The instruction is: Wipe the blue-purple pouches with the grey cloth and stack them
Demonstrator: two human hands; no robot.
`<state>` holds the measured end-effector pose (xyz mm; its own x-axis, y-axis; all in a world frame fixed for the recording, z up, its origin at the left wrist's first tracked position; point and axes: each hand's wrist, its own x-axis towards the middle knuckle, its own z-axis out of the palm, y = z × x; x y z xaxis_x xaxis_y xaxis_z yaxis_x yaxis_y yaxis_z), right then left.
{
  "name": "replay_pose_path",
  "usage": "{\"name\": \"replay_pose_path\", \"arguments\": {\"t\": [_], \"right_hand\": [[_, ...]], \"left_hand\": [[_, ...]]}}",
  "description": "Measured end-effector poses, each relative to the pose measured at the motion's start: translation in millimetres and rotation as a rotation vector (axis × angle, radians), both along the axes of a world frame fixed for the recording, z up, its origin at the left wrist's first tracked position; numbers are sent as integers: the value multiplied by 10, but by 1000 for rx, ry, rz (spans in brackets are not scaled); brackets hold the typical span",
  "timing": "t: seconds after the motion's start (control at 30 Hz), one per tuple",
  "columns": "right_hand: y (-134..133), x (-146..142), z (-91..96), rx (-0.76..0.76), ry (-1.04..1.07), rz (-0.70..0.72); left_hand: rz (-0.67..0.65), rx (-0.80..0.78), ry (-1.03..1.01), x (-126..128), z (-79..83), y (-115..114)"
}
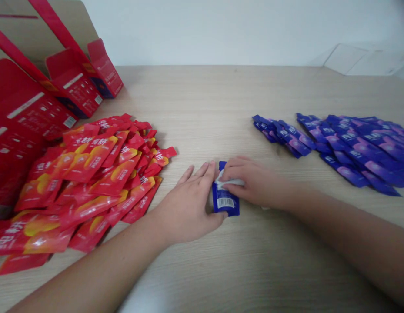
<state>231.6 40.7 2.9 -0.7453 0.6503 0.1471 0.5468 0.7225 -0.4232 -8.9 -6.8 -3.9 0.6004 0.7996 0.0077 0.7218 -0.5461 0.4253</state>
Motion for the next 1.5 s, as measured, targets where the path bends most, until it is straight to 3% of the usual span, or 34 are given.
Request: {"name": "replay_pose_path", "arguments": {"t": [0.23, 0.5, 0.57, 0.63, 0.7, 0.77, 1.03, 1.17, 1.23, 1.37, 1.43, 1.5], "right_hand": [[242, 110, -163, 162, 61, -282], [172, 117, -152, 139, 176, -282], [79, 93, -76, 104, 257, -241], [-60, 47, 11, 26, 272, -109], [-191, -6, 76, -61, 179, 76], [-247, -40, 93, -86, 64, 164], [214, 145, -153, 86, 43, -222], [165, 195, -119, 74, 183, -329], [23, 173, -49, -23, 251, -251], [-228, 67, 45, -261, 237, 94], [-233, 23, 32, -239, 195, 152], [-142, 8, -16, -137, 159, 78]], "left_hand": [[-6, -11, 13, -23, 10, -2], [38, 69, 19, 41, -57, -26], [48, 65, 37, 57, -65, -30], [53, 48, 45, 66, -50, -37], [54, 33, 47, 72, -22, -44], [53, 24, 53, 75, 6, -50], [60, 4, 87, 84, 53, -57], [65, 6, 76, 78, 39, -54], [59, 20, 65, 70, 16, -54], [52, 25, 48, 71, -21, -45], [58, 16, 46, 82, -20, -31], [62, 13, 52, 89, -11, -13]]}}
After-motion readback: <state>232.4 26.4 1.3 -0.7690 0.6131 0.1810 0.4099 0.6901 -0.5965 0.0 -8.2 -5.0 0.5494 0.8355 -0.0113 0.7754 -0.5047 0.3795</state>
